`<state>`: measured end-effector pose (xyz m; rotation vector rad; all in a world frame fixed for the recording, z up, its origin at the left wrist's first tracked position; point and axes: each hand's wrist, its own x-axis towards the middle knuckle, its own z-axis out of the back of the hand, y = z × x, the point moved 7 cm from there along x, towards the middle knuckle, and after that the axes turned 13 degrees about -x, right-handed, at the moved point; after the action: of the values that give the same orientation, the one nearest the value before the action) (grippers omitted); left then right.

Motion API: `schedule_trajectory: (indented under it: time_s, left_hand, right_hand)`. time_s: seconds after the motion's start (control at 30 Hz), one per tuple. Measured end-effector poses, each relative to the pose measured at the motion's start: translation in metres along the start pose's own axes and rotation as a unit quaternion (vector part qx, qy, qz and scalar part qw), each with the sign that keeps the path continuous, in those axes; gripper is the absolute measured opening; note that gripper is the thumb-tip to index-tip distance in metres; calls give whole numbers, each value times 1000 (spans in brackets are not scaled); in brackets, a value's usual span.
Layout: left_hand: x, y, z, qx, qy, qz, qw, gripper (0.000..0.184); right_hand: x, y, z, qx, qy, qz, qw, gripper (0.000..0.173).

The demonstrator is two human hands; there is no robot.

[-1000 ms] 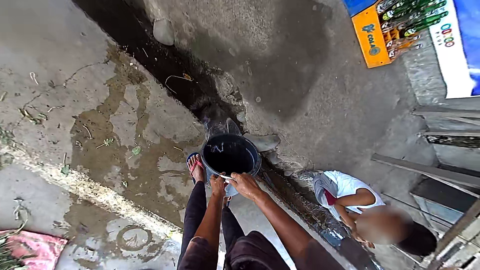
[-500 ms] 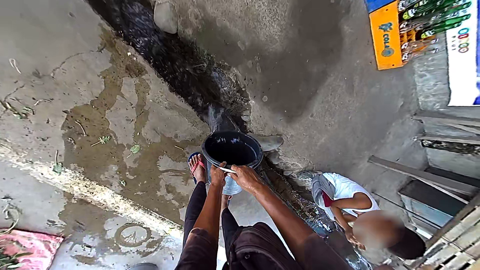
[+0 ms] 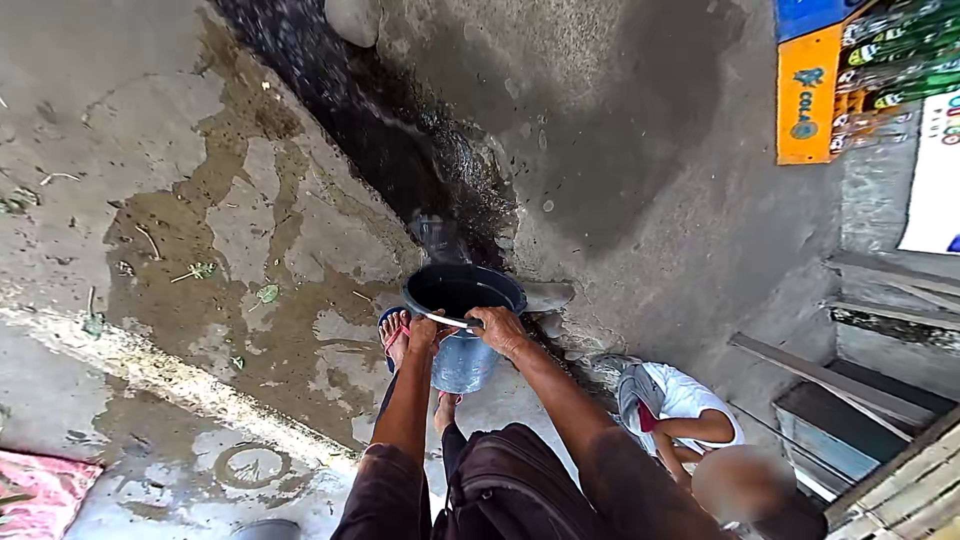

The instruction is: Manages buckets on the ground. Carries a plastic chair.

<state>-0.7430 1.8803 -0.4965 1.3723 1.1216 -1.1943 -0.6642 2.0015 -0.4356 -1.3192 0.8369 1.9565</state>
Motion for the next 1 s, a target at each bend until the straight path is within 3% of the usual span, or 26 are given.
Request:
schedule_trajectory:
  time_s: [0.1, 0.3, 0.37, 0.43, 0.5, 0.57, 0.73, 0.87, 1.0]
  left_hand:
    - [1, 0, -11, -31, 38, 10, 999, 16]
    - [9, -3, -19, -149, 38, 2, 988, 19]
    - [5, -14, -7, -104, 43, -27, 993, 32]
    - [2, -29, 19, 22, 49, -96, 994, 50]
    - [4, -46, 61, 171, 33, -185, 967, 55]
    - [-10, -63, 113, 257, -5, -220, 941, 55]
    - [-49, -56, 285, 317, -146, -183, 919, 50]
    - [-89, 8, 400, 309, -230, -128, 914, 48]
    - [-128, 113, 466, 309, -256, -60, 914, 44]
  right_hand:
    - [15, -14, -2, -13, 52, 12, 998, 45]
    - [34, -11, 16, -43, 39, 2, 998, 48]
    - [39, 5, 25, -58, 50, 8, 997, 49]
    - [48, 16, 37, -88, 58, 20, 994, 48]
    - [60, 28, 55, -137, 64, 39, 988, 46]
    - [70, 43, 76, -195, 89, 49, 976, 48]
    - [78, 94, 117, -320, 164, 47, 932, 49]
    - [62, 113, 116, -383, 188, 27, 904, 39]
    - [29, 101, 90, -415, 203, 0, 887, 30]
